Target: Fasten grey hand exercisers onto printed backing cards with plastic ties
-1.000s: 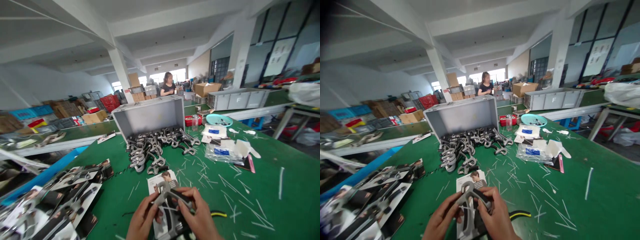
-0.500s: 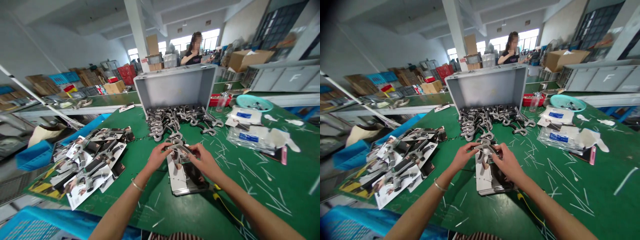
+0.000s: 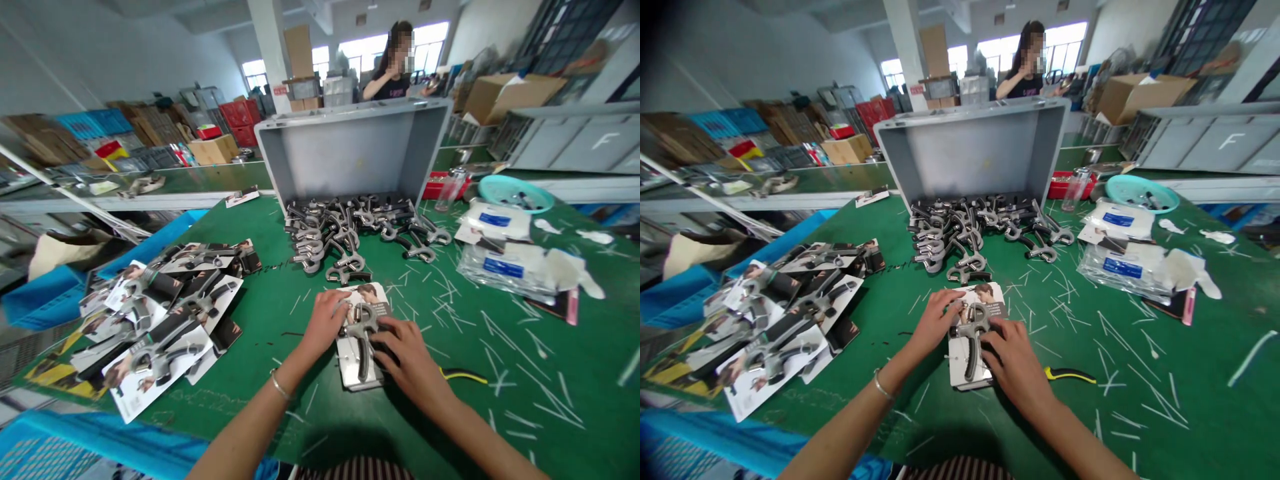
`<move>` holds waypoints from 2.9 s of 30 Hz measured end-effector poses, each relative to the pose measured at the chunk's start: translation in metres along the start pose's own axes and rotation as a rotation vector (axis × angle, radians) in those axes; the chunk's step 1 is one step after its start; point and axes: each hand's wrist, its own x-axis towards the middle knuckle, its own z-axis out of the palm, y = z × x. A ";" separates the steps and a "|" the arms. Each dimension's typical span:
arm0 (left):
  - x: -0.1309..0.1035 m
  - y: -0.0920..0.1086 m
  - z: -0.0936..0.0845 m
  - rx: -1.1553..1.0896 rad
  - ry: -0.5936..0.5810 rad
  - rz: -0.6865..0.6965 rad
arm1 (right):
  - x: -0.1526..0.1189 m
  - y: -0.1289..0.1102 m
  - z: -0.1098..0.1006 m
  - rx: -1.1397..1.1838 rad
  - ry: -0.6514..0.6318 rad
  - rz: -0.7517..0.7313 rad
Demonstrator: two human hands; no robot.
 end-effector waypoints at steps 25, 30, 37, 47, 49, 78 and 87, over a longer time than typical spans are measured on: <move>-0.020 0.008 0.021 -0.234 0.046 -0.018 | 0.039 0.022 0.013 0.259 -0.114 0.069; -0.022 0.006 0.022 -0.244 0.069 -0.005 | 0.040 0.023 0.014 0.263 -0.108 0.079; -0.025 -0.001 0.023 -0.205 0.081 0.103 | 0.038 0.021 0.016 0.289 -0.073 0.066; -0.030 0.001 0.023 -0.253 0.096 0.011 | 0.038 0.020 0.021 0.278 -0.018 0.062; -0.029 0.003 0.024 -0.270 0.088 -0.019 | 0.037 0.019 0.021 0.277 -0.006 0.064; -0.021 0.012 0.029 -0.131 0.122 -0.071 | 0.038 0.017 0.017 0.316 0.007 0.047; -0.022 0.012 0.028 -0.104 0.114 -0.039 | 0.037 0.018 0.017 0.301 0.003 0.040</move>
